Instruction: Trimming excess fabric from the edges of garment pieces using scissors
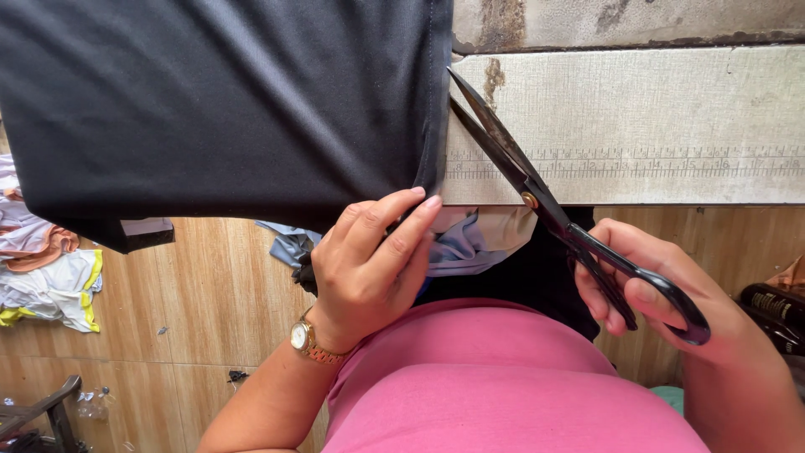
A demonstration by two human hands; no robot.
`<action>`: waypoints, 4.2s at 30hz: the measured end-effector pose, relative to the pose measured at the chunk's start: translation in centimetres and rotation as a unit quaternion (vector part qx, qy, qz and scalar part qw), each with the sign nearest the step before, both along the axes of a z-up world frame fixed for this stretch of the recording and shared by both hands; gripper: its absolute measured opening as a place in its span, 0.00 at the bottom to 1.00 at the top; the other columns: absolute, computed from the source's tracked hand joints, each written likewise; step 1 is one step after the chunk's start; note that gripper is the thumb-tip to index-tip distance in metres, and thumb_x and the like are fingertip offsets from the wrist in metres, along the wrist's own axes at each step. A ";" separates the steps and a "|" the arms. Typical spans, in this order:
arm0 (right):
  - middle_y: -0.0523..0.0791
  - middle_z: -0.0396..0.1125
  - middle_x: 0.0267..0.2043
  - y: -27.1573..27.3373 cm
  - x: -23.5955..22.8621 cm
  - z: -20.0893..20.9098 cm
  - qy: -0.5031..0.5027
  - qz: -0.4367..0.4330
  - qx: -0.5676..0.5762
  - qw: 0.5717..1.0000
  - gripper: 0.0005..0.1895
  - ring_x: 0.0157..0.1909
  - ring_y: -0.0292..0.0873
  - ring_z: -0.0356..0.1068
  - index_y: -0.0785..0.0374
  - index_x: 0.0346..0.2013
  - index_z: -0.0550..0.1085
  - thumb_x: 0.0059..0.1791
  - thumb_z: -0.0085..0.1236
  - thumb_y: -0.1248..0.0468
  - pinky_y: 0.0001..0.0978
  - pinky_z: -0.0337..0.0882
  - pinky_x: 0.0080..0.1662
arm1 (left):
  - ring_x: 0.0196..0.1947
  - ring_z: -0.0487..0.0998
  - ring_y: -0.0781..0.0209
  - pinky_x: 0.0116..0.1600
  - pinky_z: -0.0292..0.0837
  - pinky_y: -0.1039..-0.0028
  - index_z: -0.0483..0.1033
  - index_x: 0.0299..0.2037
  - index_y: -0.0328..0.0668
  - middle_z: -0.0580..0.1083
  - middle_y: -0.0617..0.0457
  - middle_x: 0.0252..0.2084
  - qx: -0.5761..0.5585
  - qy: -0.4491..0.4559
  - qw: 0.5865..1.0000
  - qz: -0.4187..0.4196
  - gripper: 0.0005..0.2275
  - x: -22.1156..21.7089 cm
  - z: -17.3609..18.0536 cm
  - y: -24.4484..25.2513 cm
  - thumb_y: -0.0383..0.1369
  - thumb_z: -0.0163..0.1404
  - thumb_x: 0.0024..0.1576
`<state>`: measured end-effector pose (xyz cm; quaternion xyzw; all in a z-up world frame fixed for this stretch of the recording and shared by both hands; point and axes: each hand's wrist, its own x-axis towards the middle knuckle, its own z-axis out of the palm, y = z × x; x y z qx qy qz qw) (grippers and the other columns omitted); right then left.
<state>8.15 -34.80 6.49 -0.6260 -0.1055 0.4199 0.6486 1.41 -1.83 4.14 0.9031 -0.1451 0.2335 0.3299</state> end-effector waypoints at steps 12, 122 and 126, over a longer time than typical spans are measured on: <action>0.44 0.72 0.28 -0.9 0.0 -0.3 -0.018 0.006 -0.046 0.999 0.32 0.24 0.35 0.68 0.65 0.43 0.74 0.52 0.57 0.36 0.25 0.63 0.28 | 0.84 0.60 0.33 0.86 0.53 0.41 0.63 0.77 0.33 0.60 0.36 0.81 0.091 0.122 0.986 -0.062 0.39 2.7 0.7 0.2 0.60 0.45 0.67; 0.49 0.72 0.33 -4.2 -1.7 -1.8 -0.107 -0.389 -0.286 0.869 0.17 0.27 0.39 0.67 0.67 0.48 0.76 0.49 0.74 0.67 0.26 0.68 0.30 | 0.86 0.43 0.52 0.80 0.37 0.31 0.48 0.85 0.48 0.43 0.50 0.86 0.325 0.169 0.928 0.062 0.39 22.7 -2.3 1.0 0.64 0.41 0.72; 0.56 0.76 0.34 -3.9 -3.1 -1.9 -0.110 -0.339 -0.249 0.901 0.19 0.25 0.45 0.71 0.72 0.48 0.77 0.44 0.73 0.78 0.30 0.71 0.24 | 0.86 0.44 0.53 0.81 0.39 0.35 0.52 0.84 0.48 0.46 0.51 0.86 0.337 0.118 0.934 0.033 0.38 19.3 -3.2 -0.4 0.63 0.38 0.72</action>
